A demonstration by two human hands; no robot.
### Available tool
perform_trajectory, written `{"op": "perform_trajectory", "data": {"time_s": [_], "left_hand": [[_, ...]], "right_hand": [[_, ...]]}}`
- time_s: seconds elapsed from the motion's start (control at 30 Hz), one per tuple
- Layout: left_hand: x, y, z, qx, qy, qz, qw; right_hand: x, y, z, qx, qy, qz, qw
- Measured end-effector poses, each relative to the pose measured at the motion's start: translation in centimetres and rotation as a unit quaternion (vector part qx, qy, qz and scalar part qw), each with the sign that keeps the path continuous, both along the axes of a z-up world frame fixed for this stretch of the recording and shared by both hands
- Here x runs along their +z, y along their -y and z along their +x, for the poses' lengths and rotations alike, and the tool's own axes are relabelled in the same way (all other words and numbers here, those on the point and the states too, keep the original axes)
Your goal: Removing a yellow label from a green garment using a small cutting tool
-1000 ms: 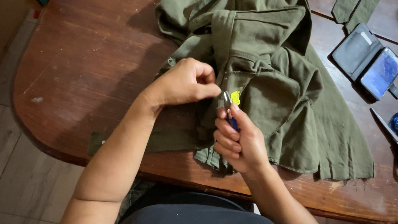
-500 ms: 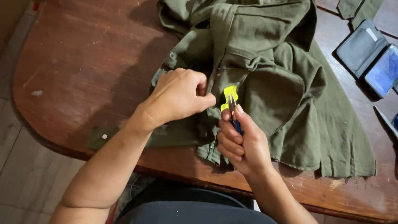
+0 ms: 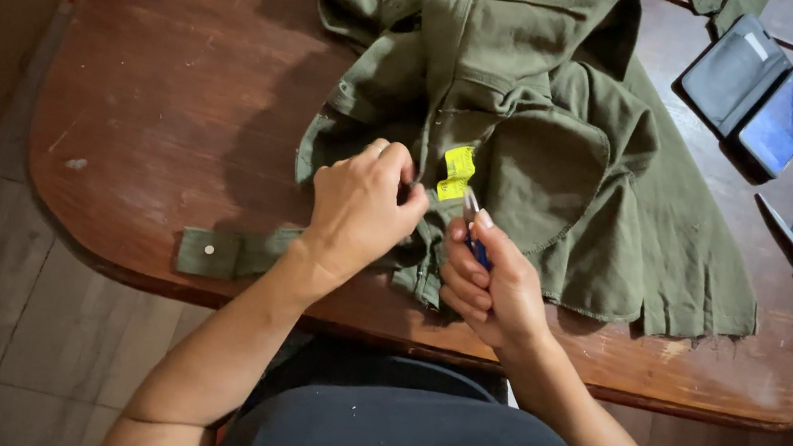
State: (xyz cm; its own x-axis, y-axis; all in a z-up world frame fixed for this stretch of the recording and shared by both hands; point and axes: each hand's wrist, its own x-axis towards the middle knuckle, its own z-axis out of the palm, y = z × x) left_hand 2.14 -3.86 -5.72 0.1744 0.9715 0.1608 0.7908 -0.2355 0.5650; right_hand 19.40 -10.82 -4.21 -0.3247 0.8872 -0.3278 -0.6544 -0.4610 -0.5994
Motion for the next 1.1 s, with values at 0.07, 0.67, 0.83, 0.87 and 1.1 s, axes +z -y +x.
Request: {"op": "perform_trajectory", "data": {"time_s": [0.07,0.67,0.83,0.87,1.1], "left_hand": [[-0.1,-0.2,0.0,-0.002,-0.024,0.016,1.0],[-2.1,-3.0,-1.7,-0.156,0.463,-0.296,0.82],[-1.9,-3.0,-2.0,-0.155,0.472,-0.302,0.814],[-2.0,-3.0,-2.0,-0.157,0.471,-0.301,0.814],[-2.3,-3.2,-2.2,-0.161,0.456,-0.297,0.824]], "right_hand": [[-0.1,0.0,-0.2,0.011,0.003,0.003,1.0],[0.6,-0.1,-1.7,0.056,-0.01,-0.022,0.998],[0.5,-0.5,-1.6,0.074,-0.02,-0.034,0.996],[0.4,-0.6,-1.6,0.077,-0.03,-0.039,0.996],[0.0,-1.1,-1.6,0.089,-0.063,-0.053,0.993]]}}
